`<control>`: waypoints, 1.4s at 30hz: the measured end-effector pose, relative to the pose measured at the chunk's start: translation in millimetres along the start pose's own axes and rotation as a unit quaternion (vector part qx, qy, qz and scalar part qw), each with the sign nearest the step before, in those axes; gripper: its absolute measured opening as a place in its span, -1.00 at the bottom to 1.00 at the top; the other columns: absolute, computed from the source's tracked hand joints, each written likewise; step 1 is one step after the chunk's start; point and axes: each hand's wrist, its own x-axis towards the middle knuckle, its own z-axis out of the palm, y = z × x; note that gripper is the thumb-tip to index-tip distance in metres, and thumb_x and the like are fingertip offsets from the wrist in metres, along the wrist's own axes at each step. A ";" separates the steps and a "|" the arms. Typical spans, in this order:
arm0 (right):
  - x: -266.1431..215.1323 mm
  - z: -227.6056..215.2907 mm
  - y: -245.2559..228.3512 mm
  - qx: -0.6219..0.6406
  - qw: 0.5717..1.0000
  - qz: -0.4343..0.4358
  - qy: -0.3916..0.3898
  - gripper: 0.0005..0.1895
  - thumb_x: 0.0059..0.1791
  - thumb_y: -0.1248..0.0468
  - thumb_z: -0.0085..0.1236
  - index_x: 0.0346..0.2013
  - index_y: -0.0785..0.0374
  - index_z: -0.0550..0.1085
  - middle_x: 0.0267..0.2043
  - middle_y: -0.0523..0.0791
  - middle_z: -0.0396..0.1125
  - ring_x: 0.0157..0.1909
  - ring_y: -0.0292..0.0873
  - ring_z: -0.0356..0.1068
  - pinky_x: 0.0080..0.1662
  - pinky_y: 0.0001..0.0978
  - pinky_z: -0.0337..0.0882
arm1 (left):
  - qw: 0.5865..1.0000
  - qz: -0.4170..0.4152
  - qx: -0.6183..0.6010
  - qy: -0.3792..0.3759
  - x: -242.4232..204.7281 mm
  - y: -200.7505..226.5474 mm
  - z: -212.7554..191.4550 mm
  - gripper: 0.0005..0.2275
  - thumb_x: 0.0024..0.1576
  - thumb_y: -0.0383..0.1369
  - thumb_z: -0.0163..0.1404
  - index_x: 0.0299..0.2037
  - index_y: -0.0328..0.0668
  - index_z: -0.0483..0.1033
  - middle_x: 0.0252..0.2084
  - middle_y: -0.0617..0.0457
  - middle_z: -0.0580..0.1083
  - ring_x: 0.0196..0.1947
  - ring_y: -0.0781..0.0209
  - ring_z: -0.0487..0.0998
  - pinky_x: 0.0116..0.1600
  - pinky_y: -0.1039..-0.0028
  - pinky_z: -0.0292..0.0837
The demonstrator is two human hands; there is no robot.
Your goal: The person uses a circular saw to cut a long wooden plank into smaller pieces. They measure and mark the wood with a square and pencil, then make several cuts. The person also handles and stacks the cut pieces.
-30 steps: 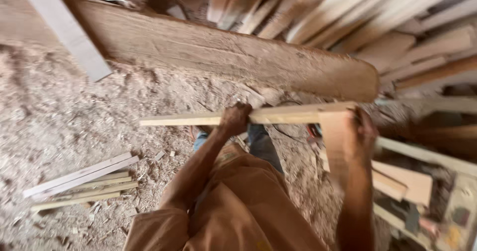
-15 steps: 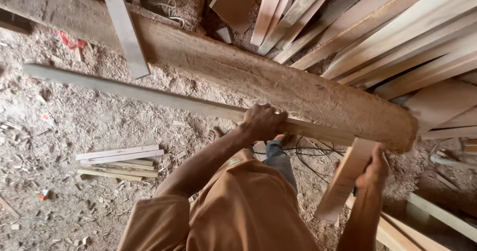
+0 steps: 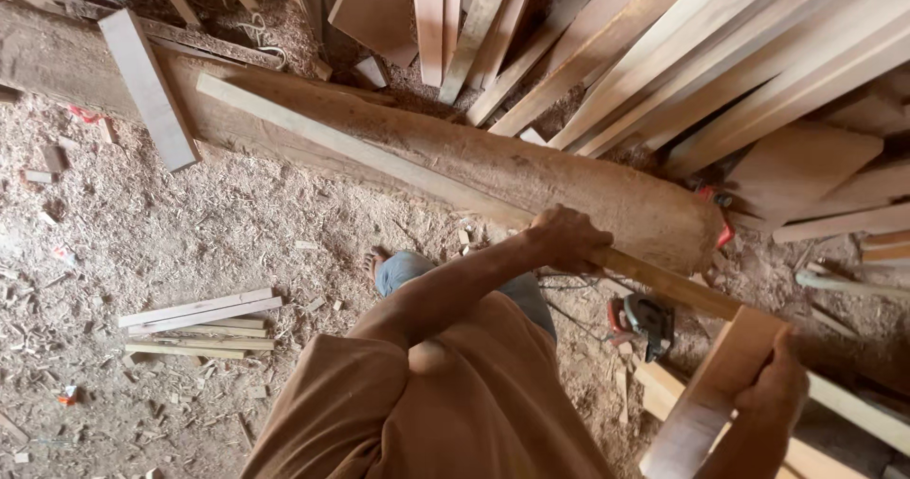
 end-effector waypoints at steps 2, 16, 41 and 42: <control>12.7 16.8 5.8 -0.014 0.999 -0.027 -0.040 -0.53 0.20 -0.06 0.12 0.18 0.26 0.47 0.07 -0.12 0.46 -0.02 -0.24 0.50 -0.04 -0.39 0.54 | 0.999 -0.045 -0.009 -0.021 -2.0 -14.2 1.9 -0.52 0.08 0.27 0.00 0.02 0.23 0.48 -0.32 0.05 0.58 -0.33 0.09 0.65 -0.25 0.16 0.58; -66.1 249.9 28.5 -0.025 0.996 0.050 -0.062 -0.41 0.08 -0.11 0.20 0.18 0.29 0.44 0.10 -0.19 0.41 0.05 -0.30 0.40 0.01 -0.45 0.44 | 0.991 -0.134 0.003 0.011 -130.6 -177.1 -36.1 -0.53 0.02 0.24 0.10 0.04 0.31 0.56 -0.12 0.07 0.50 -0.22 0.17 0.53 -0.23 0.24 0.51; -79.8 409.6 119.5 -0.133 0.981 -0.115 -0.088 -0.40 0.06 -0.31 0.02 -0.55 0.10 0.36 -0.59 -0.29 0.16 -0.50 -0.35 0.14 -0.42 -0.39 0.15 | 0.983 -0.019 -0.022 0.179 -113.2 -261.9 0.8 -0.64 0.23 -0.05 0.13 -0.04 -0.20 0.54 -0.07 -0.12 0.49 -0.24 0.13 0.50 -0.43 0.46 0.49; -82.2 411.5 116.8 -0.153 0.978 -0.117 -0.081 -0.35 0.06 -0.31 0.01 -0.63 0.13 0.32 -0.65 -0.26 0.10 -0.56 -0.32 0.08 -0.48 -0.34 0.08 | 0.979 -0.027 -0.080 0.188 -94.4 -254.6 4.6 -0.68 0.28 -0.07 0.06 -0.06 -0.19 0.56 -0.12 -0.08 0.52 -0.32 0.18 0.49 -0.45 0.47 0.46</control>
